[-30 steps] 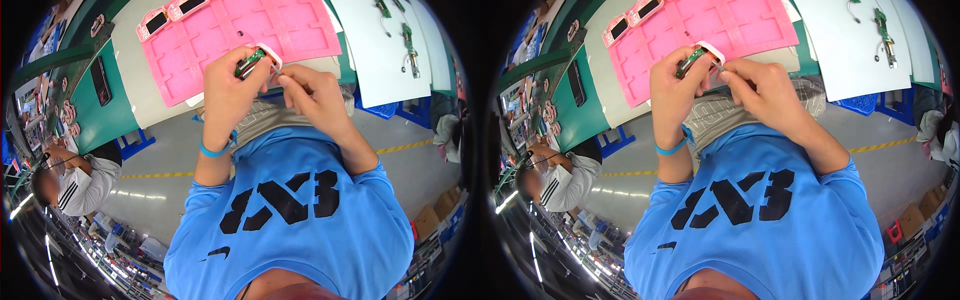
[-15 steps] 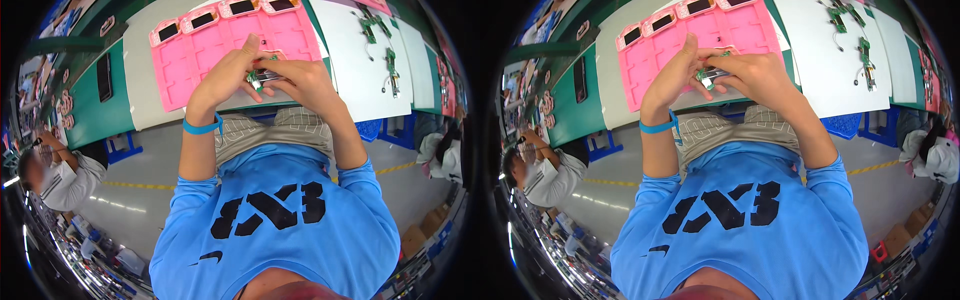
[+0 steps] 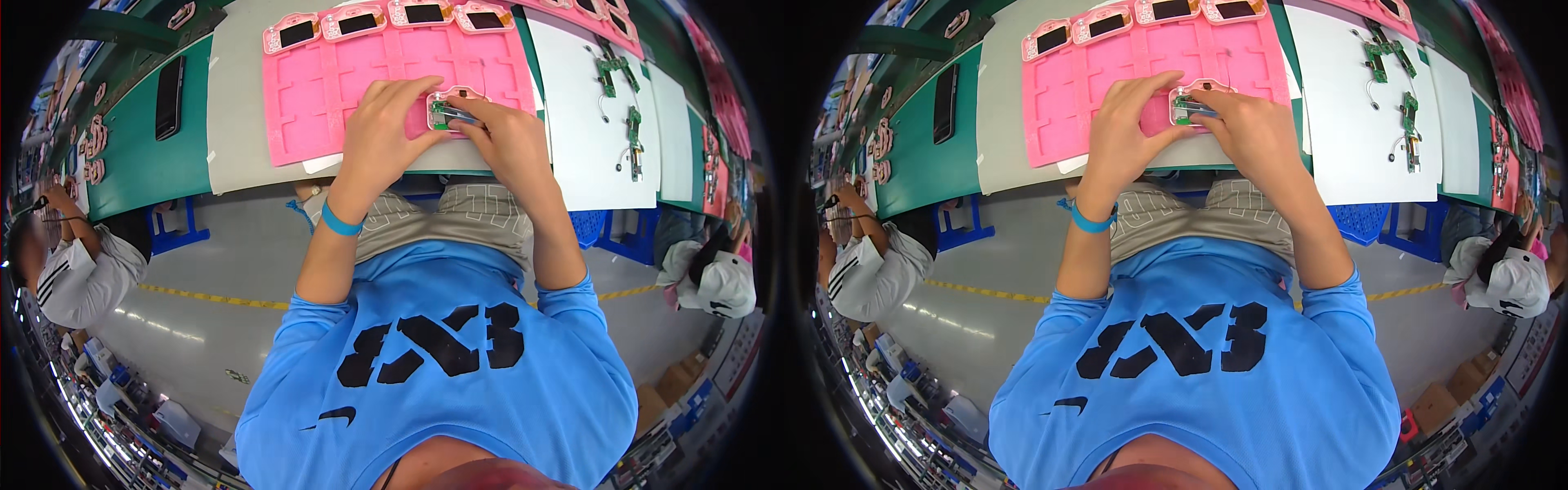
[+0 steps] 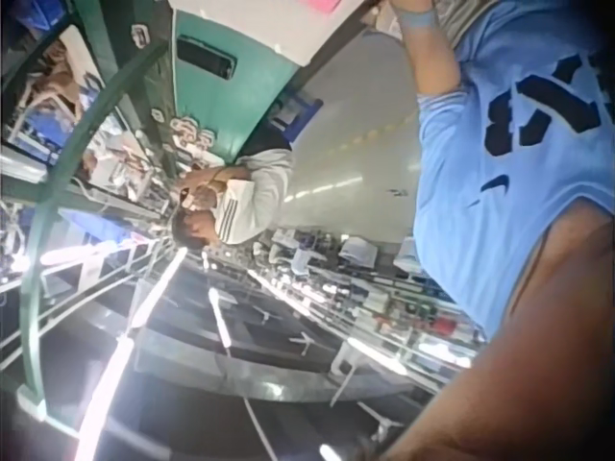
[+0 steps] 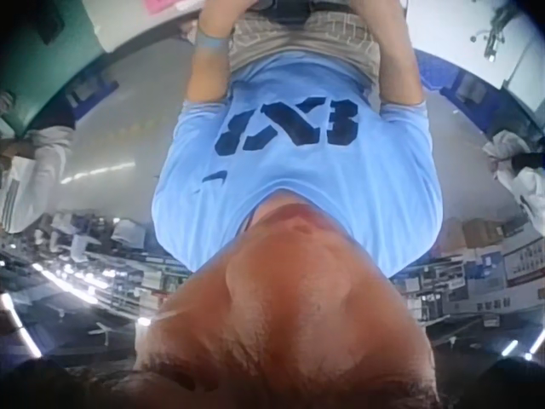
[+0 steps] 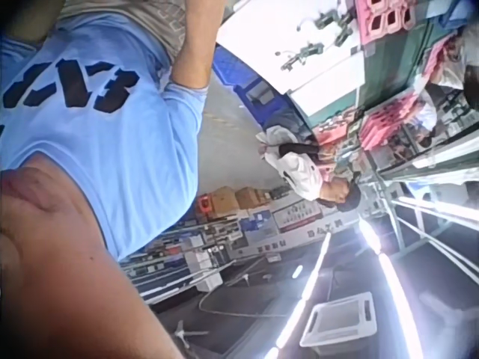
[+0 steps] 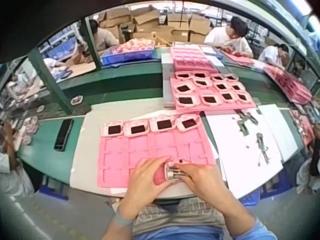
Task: Assembling small electronic components and placing them into a tray at a manufacturing station.
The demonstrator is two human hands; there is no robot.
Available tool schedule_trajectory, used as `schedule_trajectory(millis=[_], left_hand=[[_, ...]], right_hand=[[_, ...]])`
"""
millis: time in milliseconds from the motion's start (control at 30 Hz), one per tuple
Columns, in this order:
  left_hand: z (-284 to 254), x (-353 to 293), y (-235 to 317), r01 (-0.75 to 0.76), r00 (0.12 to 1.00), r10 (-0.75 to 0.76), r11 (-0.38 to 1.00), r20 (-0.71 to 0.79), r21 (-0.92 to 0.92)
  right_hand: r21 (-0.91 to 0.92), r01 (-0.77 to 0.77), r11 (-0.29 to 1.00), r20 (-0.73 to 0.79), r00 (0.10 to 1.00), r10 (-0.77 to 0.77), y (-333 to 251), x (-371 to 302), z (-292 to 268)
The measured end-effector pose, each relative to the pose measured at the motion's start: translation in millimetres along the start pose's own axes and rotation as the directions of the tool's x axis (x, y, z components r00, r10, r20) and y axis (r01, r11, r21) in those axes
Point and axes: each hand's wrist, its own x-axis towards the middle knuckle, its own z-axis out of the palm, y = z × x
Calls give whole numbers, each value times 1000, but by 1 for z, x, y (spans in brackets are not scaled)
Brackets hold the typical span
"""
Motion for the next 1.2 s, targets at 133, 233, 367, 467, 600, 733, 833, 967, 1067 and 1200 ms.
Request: schedule_trajectory(millis=[133,233,367,467,600,733,833,967,1067,1200], left_hand=[[8,-5,-2,52,999,-53,997,-15,-59],[9,-9,-1,72,997,-74,996,-38,-61],[10,-8,0,73,995,-78,995,-69,-63],[8,-8,2,83,991,-86,996,-102,-39],[9,-12,-2,125,987,-136,985,-86,-117],[-7,-10,7,323,940,-339,859,32,-396],[-48,11,14,490,863,-492,764,113,-419],[-105,112,-46,351,928,-334,932,163,-92],[-96,203,-121,342,924,-331,939,190,-28],[-80,234,-254,339,930,-341,940,136,34]], right_hand=[[-8,-87,996,17,996,87,-9,1,1],[12,-155,988,17,988,155,-13,3,2],[23,-78,997,-36,996,79,-6,6,11],[136,-98,986,-67,992,108,-6,2,10],[499,-207,841,-121,945,304,-4,-3,-3],[418,-265,869,-247,887,389,19,-29,0],[334,-313,889,-197,899,391,25,-29,5],[221,-372,902,-90,912,399,34,-34,-2],[232,-392,890,-48,909,413,26,-32,-6],[286,-255,924,-113,948,296,24,-35,-13]])
